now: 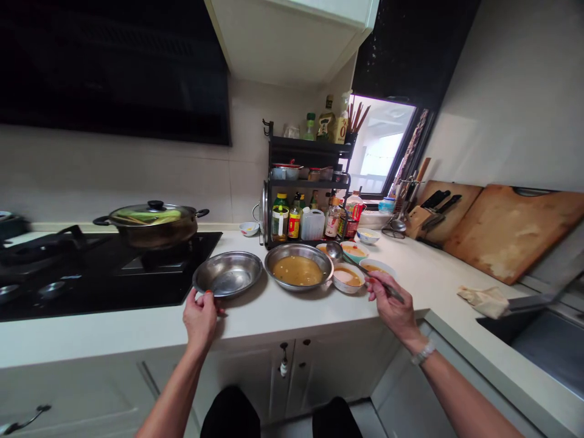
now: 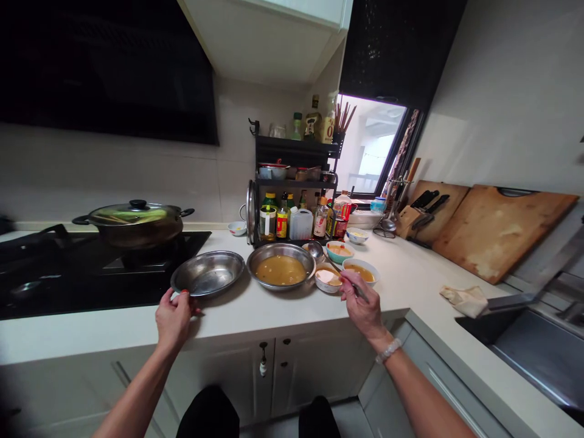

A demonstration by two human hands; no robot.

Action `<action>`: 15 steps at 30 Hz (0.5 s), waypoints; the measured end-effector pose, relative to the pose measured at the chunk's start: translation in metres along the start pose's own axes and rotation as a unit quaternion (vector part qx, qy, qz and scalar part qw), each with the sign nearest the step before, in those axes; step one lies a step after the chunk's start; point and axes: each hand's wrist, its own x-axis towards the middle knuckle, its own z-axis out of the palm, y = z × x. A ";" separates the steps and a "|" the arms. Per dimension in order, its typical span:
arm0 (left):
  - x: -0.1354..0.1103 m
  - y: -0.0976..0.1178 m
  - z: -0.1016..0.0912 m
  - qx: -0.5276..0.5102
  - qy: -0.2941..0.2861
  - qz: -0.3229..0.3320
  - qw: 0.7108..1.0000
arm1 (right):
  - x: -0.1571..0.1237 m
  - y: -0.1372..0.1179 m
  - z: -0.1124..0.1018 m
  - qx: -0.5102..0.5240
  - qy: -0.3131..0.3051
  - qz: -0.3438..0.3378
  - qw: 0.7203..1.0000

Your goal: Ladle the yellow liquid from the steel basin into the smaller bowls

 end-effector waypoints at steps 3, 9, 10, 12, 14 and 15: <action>-0.001 0.001 0.000 -0.005 0.000 0.001 1.000 | -0.003 0.006 -0.011 -0.044 0.057 0.071 0.995; 0.001 -0.002 0.001 -0.011 -0.001 -0.004 1.000 | -0.018 0.021 -0.029 -0.084 0.038 0.151 0.984; 0.001 -0.003 0.002 -0.004 0.001 -0.003 1.000 | -0.020 0.022 -0.030 -0.078 0.038 0.160 0.983; 0.002 -0.004 0.002 0.011 0.006 0.000 1.000 | -0.022 0.024 -0.031 -0.057 0.046 0.178 0.981; 0.003 -0.005 0.002 0.030 0.011 0.006 0.999 | -0.020 0.024 -0.031 -0.028 0.068 0.201 0.977; 0.003 -0.005 0.001 0.040 0.018 0.011 0.999 | -0.019 0.025 -0.032 -0.013 0.084 0.216 0.973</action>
